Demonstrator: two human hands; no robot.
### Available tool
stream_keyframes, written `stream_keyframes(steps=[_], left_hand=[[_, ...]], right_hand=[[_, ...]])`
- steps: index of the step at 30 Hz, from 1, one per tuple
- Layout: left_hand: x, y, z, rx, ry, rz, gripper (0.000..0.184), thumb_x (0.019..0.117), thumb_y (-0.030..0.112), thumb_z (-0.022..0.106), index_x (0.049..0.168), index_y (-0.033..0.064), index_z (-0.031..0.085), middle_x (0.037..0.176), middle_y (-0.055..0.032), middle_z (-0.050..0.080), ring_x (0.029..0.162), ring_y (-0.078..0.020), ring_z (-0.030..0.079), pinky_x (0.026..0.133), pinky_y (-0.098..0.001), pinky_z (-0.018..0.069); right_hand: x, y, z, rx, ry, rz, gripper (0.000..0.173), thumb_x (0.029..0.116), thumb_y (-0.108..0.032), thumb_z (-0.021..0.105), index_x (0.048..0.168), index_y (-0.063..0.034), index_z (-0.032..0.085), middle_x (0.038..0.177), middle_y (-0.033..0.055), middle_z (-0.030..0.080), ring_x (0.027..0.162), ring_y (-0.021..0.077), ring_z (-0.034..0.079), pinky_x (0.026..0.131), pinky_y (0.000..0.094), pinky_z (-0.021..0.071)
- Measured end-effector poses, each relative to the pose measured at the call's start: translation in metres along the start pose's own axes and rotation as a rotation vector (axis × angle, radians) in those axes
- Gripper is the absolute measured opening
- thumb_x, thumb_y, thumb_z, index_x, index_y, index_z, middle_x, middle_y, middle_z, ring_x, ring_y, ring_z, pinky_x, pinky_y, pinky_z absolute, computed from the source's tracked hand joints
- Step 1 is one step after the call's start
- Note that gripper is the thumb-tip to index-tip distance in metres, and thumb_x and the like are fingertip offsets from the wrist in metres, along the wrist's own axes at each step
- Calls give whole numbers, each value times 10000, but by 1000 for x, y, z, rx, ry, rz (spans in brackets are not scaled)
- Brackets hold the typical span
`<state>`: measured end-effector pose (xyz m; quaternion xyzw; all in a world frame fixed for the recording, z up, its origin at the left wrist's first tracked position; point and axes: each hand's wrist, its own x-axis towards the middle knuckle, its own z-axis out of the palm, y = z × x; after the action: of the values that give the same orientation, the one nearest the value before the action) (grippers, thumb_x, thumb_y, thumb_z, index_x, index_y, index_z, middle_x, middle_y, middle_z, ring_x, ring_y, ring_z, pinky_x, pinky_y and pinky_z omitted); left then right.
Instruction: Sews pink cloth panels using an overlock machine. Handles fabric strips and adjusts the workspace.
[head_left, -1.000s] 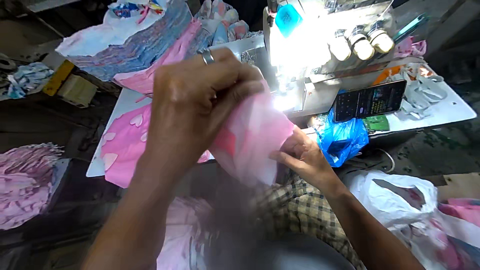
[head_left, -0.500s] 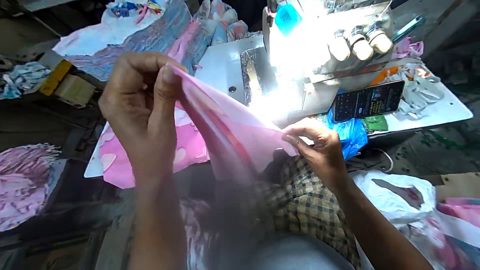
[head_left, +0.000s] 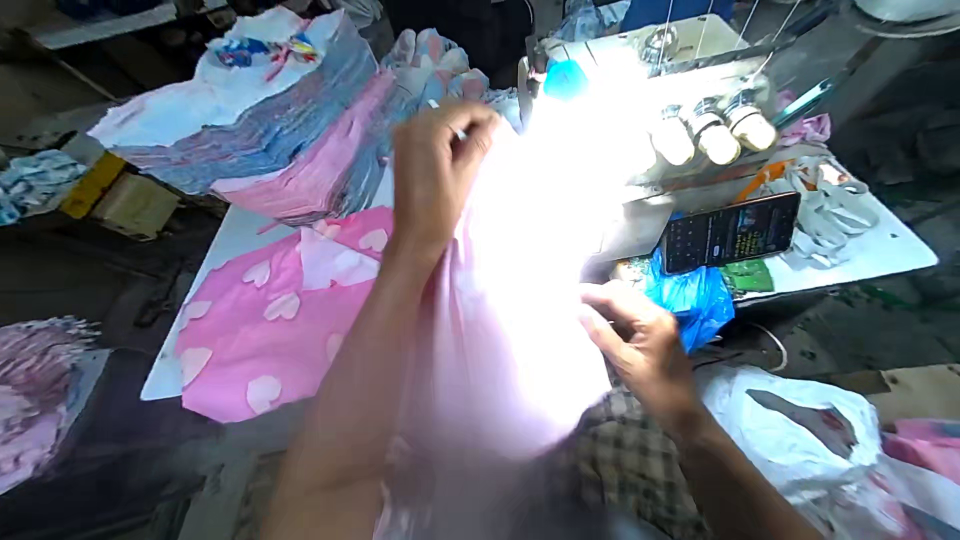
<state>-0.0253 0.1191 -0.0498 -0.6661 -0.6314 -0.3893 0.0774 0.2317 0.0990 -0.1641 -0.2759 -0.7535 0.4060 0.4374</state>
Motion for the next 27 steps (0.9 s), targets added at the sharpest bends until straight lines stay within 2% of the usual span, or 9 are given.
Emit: stream_keyframes(steps=[1, 2, 6, 9, 10, 14, 19, 22, 27], left_hand=[[1, -10, 18, 50, -105, -65, 261, 1030, 119, 531, 1145, -14, 724, 1083, -184, 726, 975, -269, 695, 894, -439, 534], [-1, -18, 33, 87, -156, -104, 235, 1017, 85, 547, 1139, -8, 725, 1086, -205, 715, 998, -334, 686, 901, -506, 520], [-21, -24, 50, 158, -141, -181, 197, 994, 91, 594, 1093, 11, 744, 1044, -201, 711, 949, -360, 681, 842, -541, 515], [-34, -19, 48, 167, -88, -210, 185, 991, 119, 613, 1065, 7, 741, 1017, -197, 703, 934, -345, 676, 816, -515, 514], [-40, -17, 47, 173, -83, -198, 170, 994, 116, 617, 1061, 12, 732, 1016, -187, 693, 923, -328, 667, 807, -490, 512], [-54, -15, 43, 170, -50, -165, 146, 982, 127, 638, 1040, 32, 733, 964, -146, 664, 851, -247, 632, 748, -391, 494], [-54, -15, 46, 179, -17, -160, 160, 985, 155, 650, 1035, 33, 740, 937, -143, 660, 820, -217, 608, 741, -347, 466], [-46, -14, 53, 190, 5, -186, 168, 995, 166, 644, 1033, 39, 746, 947, -145, 672, 843, -229, 620, 758, -355, 470], [-37, -20, 57, 204, 6, -192, 213, 996, 225, 645, 1027, 52, 764, 960, -142, 701, 882, -246, 652, 786, -399, 482]], right_hand=[[0, 18, 6, 92, -12, 108, 200, 980, -116, 638, 1119, -15, 742, 991, 34, 708, 898, 21, 677, 818, 173, 578], [0, 30, 10, 149, -10, 178, 182, 979, -115, 635, 1084, -10, 740, 989, 33, 711, 905, 14, 676, 831, 169, 571], [3, 36, 8, 292, -26, 282, 157, 1012, -101, 573, 1082, 5, 664, 951, -19, 693, 855, -43, 641, 788, 132, 538], [7, 36, 8, 349, -79, 246, 218, 968, -93, 654, 1152, 23, 645, 910, -40, 717, 805, -24, 665, 755, 148, 562], [6, 37, 9, 342, -81, 231, 202, 963, -92, 664, 1125, 28, 674, 923, -28, 727, 816, -19, 675, 771, 149, 572], [-5, 37, 8, 352, -55, 244, 137, 979, -83, 638, 1035, 6, 726, 969, -6, 742, 874, -13, 688, 818, 148, 576], [-6, 35, 2, 374, -12, 257, 136, 1001, -83, 593, 1069, -2, 679, 966, -28, 714, 856, -26, 666, 775, 130, 562], [-1, 37, -1, 372, -32, 247, 207, 955, -79, 670, 1136, 21, 683, 959, -15, 733, 850, 2, 689, 782, 158, 583], [2, 39, -8, 311, 0, 205, 145, 988, -91, 629, 1054, 0, 720, 986, 2, 732, 872, -6, 685, 787, 140, 577]])
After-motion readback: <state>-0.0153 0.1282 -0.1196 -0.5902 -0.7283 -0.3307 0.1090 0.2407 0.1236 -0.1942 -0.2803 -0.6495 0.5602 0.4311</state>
